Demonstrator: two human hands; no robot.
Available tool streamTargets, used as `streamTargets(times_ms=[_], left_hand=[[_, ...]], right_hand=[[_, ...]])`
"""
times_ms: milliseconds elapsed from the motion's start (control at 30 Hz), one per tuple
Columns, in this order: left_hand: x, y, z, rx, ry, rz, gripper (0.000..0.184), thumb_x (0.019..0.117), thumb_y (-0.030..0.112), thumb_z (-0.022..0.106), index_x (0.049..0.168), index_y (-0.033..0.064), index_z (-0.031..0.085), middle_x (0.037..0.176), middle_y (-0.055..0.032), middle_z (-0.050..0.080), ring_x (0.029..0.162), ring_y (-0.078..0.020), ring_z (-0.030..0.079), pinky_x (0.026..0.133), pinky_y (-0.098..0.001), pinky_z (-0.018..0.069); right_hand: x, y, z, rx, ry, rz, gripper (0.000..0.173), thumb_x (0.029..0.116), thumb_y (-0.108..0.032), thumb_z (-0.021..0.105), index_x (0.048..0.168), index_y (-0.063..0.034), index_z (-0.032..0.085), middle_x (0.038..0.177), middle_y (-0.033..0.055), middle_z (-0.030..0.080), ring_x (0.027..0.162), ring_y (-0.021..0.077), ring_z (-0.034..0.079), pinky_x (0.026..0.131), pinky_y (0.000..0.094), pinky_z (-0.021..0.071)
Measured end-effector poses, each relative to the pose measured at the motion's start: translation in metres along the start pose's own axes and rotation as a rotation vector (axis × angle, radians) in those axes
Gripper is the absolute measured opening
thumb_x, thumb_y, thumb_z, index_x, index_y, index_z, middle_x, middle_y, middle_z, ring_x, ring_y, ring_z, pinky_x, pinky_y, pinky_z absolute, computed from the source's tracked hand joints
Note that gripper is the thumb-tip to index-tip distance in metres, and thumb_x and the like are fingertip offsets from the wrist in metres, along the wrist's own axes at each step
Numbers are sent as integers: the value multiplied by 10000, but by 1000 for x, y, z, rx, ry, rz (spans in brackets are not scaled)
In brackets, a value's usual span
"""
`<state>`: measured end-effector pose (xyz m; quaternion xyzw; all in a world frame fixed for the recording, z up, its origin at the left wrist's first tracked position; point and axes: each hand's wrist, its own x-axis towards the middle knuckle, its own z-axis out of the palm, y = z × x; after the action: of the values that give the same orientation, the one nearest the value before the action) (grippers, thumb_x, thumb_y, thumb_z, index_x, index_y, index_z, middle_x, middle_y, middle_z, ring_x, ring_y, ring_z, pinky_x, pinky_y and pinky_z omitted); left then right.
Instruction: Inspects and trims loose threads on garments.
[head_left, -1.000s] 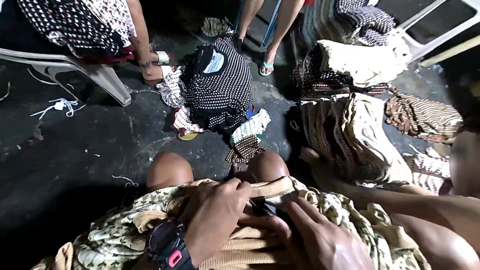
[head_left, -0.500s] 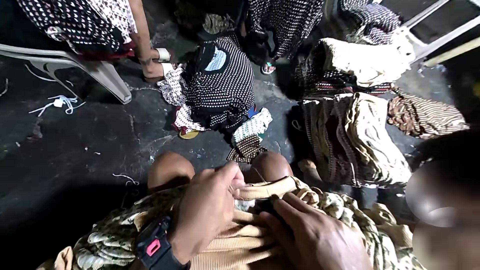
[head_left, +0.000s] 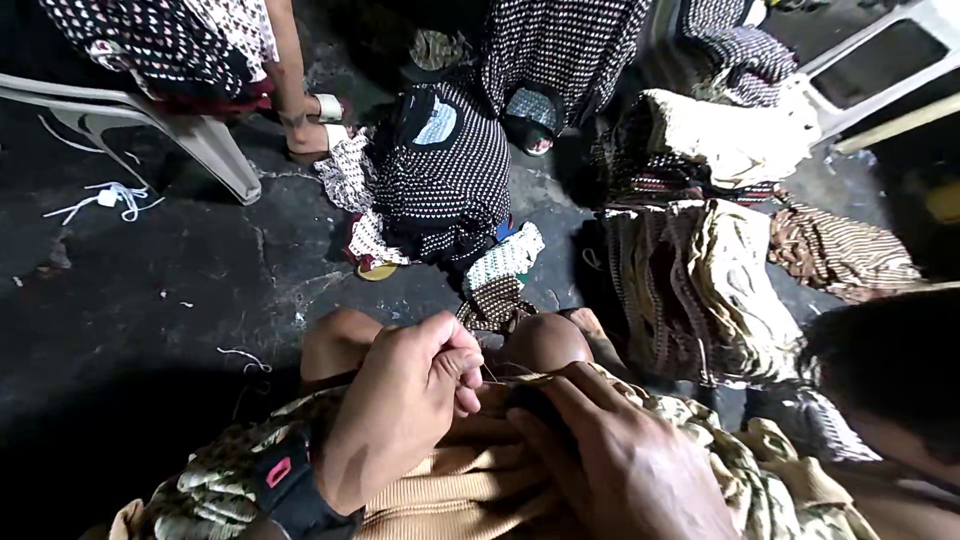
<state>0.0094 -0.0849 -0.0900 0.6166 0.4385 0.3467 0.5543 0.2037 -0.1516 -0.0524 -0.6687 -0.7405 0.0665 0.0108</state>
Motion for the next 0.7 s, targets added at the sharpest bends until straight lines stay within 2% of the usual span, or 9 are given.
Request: streamTargets(times_ms=[167,333,433,500,533,567,600,633,700], left_hand=[[-1,-2,-1,-45,-26,78,143,1020,100,595,888,95,651,740,37,711,616,-57,702,580,-203,622],[1,-5,-1,-88,-66,147,162,1033,117,585,887,89,648,752,30,714,624,-74,709,579,-217,633],[3,-3,-4,-96,-2,145,144,1031,114,587,906,85,652,766,19,721,638,-92,717,598,-237,643],[3,-3,-6,84,161,109,99,1029,180,604,1057,118,676,900,21,751,746,-101,739,666,-277,655],[3,-3,-7,261,223,68,237,1026,224,601,1245,147,650,1071,20,747,879,-107,743,741,-307,650],[2,-3,-7,423,228,13,428,1023,235,588,1441,156,547,1284,-19,678,1041,-149,716,841,-372,629],[1,-2,-6,535,212,-26,538,1011,231,596,1528,150,472,1422,-67,601,1149,-207,679,905,-443,592],[0,-4,-3,584,201,-16,511,992,218,620,1488,134,528,1394,-90,610,1123,-229,672,880,-464,579],[-4,-9,-1,601,138,76,227,964,224,638,1149,154,750,1139,-10,689,967,-142,685,791,-361,600]], right_hand=[[9,0,3,23,1,-23,511,1002,-560,499,941,-118,748,876,86,706,655,281,693,469,453,521],[17,2,15,18,76,-67,498,1001,-564,470,784,-175,693,718,7,633,552,201,632,399,394,453],[16,4,12,30,32,-38,474,993,-554,495,803,-178,712,742,16,654,569,211,645,410,409,462],[14,6,5,80,-54,7,482,1009,-556,486,856,-167,725,807,36,686,621,236,672,444,446,490],[14,8,0,123,-102,38,495,1020,-559,473,893,-156,732,833,49,691,650,250,680,468,466,500],[13,10,-4,172,-141,64,514,1031,-563,455,939,-143,737,866,63,699,676,263,686,494,484,511],[13,13,-7,218,-165,83,538,1041,-573,430,989,-139,744,892,68,705,695,264,688,513,489,521],[12,16,-8,258,-173,94,551,1046,-580,415,1020,-139,745,900,66,705,699,254,682,521,484,520],[12,20,-8,309,-163,106,553,1048,-576,423,1030,-128,747,877,65,694,682,236,662,516,463,507]])
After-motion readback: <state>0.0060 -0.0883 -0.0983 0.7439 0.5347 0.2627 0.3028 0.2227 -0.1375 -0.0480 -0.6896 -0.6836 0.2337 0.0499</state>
